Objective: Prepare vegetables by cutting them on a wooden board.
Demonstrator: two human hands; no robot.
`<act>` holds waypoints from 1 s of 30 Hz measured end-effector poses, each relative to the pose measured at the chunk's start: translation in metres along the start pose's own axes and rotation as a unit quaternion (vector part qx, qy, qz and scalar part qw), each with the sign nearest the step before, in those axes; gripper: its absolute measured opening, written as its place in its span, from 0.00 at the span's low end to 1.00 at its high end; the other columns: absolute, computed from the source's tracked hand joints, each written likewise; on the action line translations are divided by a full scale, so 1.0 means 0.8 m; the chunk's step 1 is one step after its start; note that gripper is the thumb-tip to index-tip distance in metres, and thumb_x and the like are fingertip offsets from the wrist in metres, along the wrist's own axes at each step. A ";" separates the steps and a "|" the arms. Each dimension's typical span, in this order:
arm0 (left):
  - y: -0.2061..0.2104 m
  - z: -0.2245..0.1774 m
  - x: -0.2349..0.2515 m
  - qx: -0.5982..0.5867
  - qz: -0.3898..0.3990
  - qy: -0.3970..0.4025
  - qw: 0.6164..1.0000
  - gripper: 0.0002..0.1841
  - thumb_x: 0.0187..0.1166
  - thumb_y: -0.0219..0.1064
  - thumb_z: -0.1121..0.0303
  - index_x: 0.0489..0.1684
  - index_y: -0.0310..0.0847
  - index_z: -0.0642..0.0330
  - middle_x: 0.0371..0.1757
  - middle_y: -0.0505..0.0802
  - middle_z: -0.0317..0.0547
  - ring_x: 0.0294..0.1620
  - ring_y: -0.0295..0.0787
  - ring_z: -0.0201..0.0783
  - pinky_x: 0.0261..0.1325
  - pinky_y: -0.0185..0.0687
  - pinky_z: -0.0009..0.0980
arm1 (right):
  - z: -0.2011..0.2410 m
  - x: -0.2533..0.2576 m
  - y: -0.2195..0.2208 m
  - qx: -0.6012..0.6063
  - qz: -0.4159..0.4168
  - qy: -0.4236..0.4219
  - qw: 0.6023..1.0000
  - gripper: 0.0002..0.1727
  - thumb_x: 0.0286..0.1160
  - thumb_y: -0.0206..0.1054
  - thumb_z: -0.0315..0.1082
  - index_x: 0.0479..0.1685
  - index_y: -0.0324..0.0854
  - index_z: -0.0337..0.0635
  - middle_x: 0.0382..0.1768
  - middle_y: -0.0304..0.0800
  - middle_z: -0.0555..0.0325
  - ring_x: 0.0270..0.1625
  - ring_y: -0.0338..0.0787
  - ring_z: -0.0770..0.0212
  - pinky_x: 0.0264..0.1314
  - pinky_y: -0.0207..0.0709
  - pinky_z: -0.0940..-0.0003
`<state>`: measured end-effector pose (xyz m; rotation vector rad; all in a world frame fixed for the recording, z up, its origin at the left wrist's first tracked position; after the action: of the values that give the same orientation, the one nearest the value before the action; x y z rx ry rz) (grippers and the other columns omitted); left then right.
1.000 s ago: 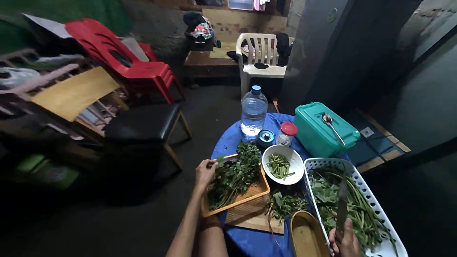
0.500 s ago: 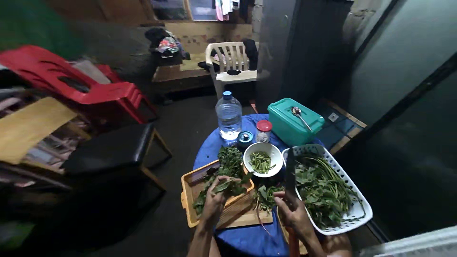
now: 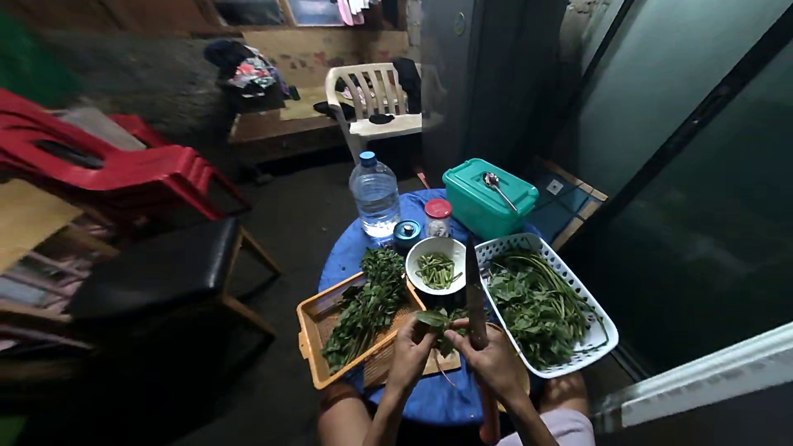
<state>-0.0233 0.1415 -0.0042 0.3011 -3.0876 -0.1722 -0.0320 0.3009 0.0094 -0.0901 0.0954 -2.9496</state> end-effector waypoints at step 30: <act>0.063 -0.088 -0.014 0.298 0.320 0.296 0.849 0.07 0.82 0.67 0.73 0.47 0.91 0.62 0.56 0.94 0.48 0.57 0.91 0.34 0.64 0.87 0.30 | -0.021 0.014 -0.021 0.041 0.196 0.122 0.972 0.07 0.74 0.61 0.36 0.43 0.81 0.45 0.17 0.76 0.73 0.15 0.74 0.77 0.20 0.73 0.78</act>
<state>-0.0188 0.1851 0.0714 -0.5698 -2.3560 0.7526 -0.0468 0.3160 -0.0058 0.2732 0.0202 -2.5504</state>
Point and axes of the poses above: each hand's wrist, its own x-axis towards the middle knuckle, its own y-axis out of the palm, z = x × y, the point moved 8 cm from there along x, towards the middle knuckle
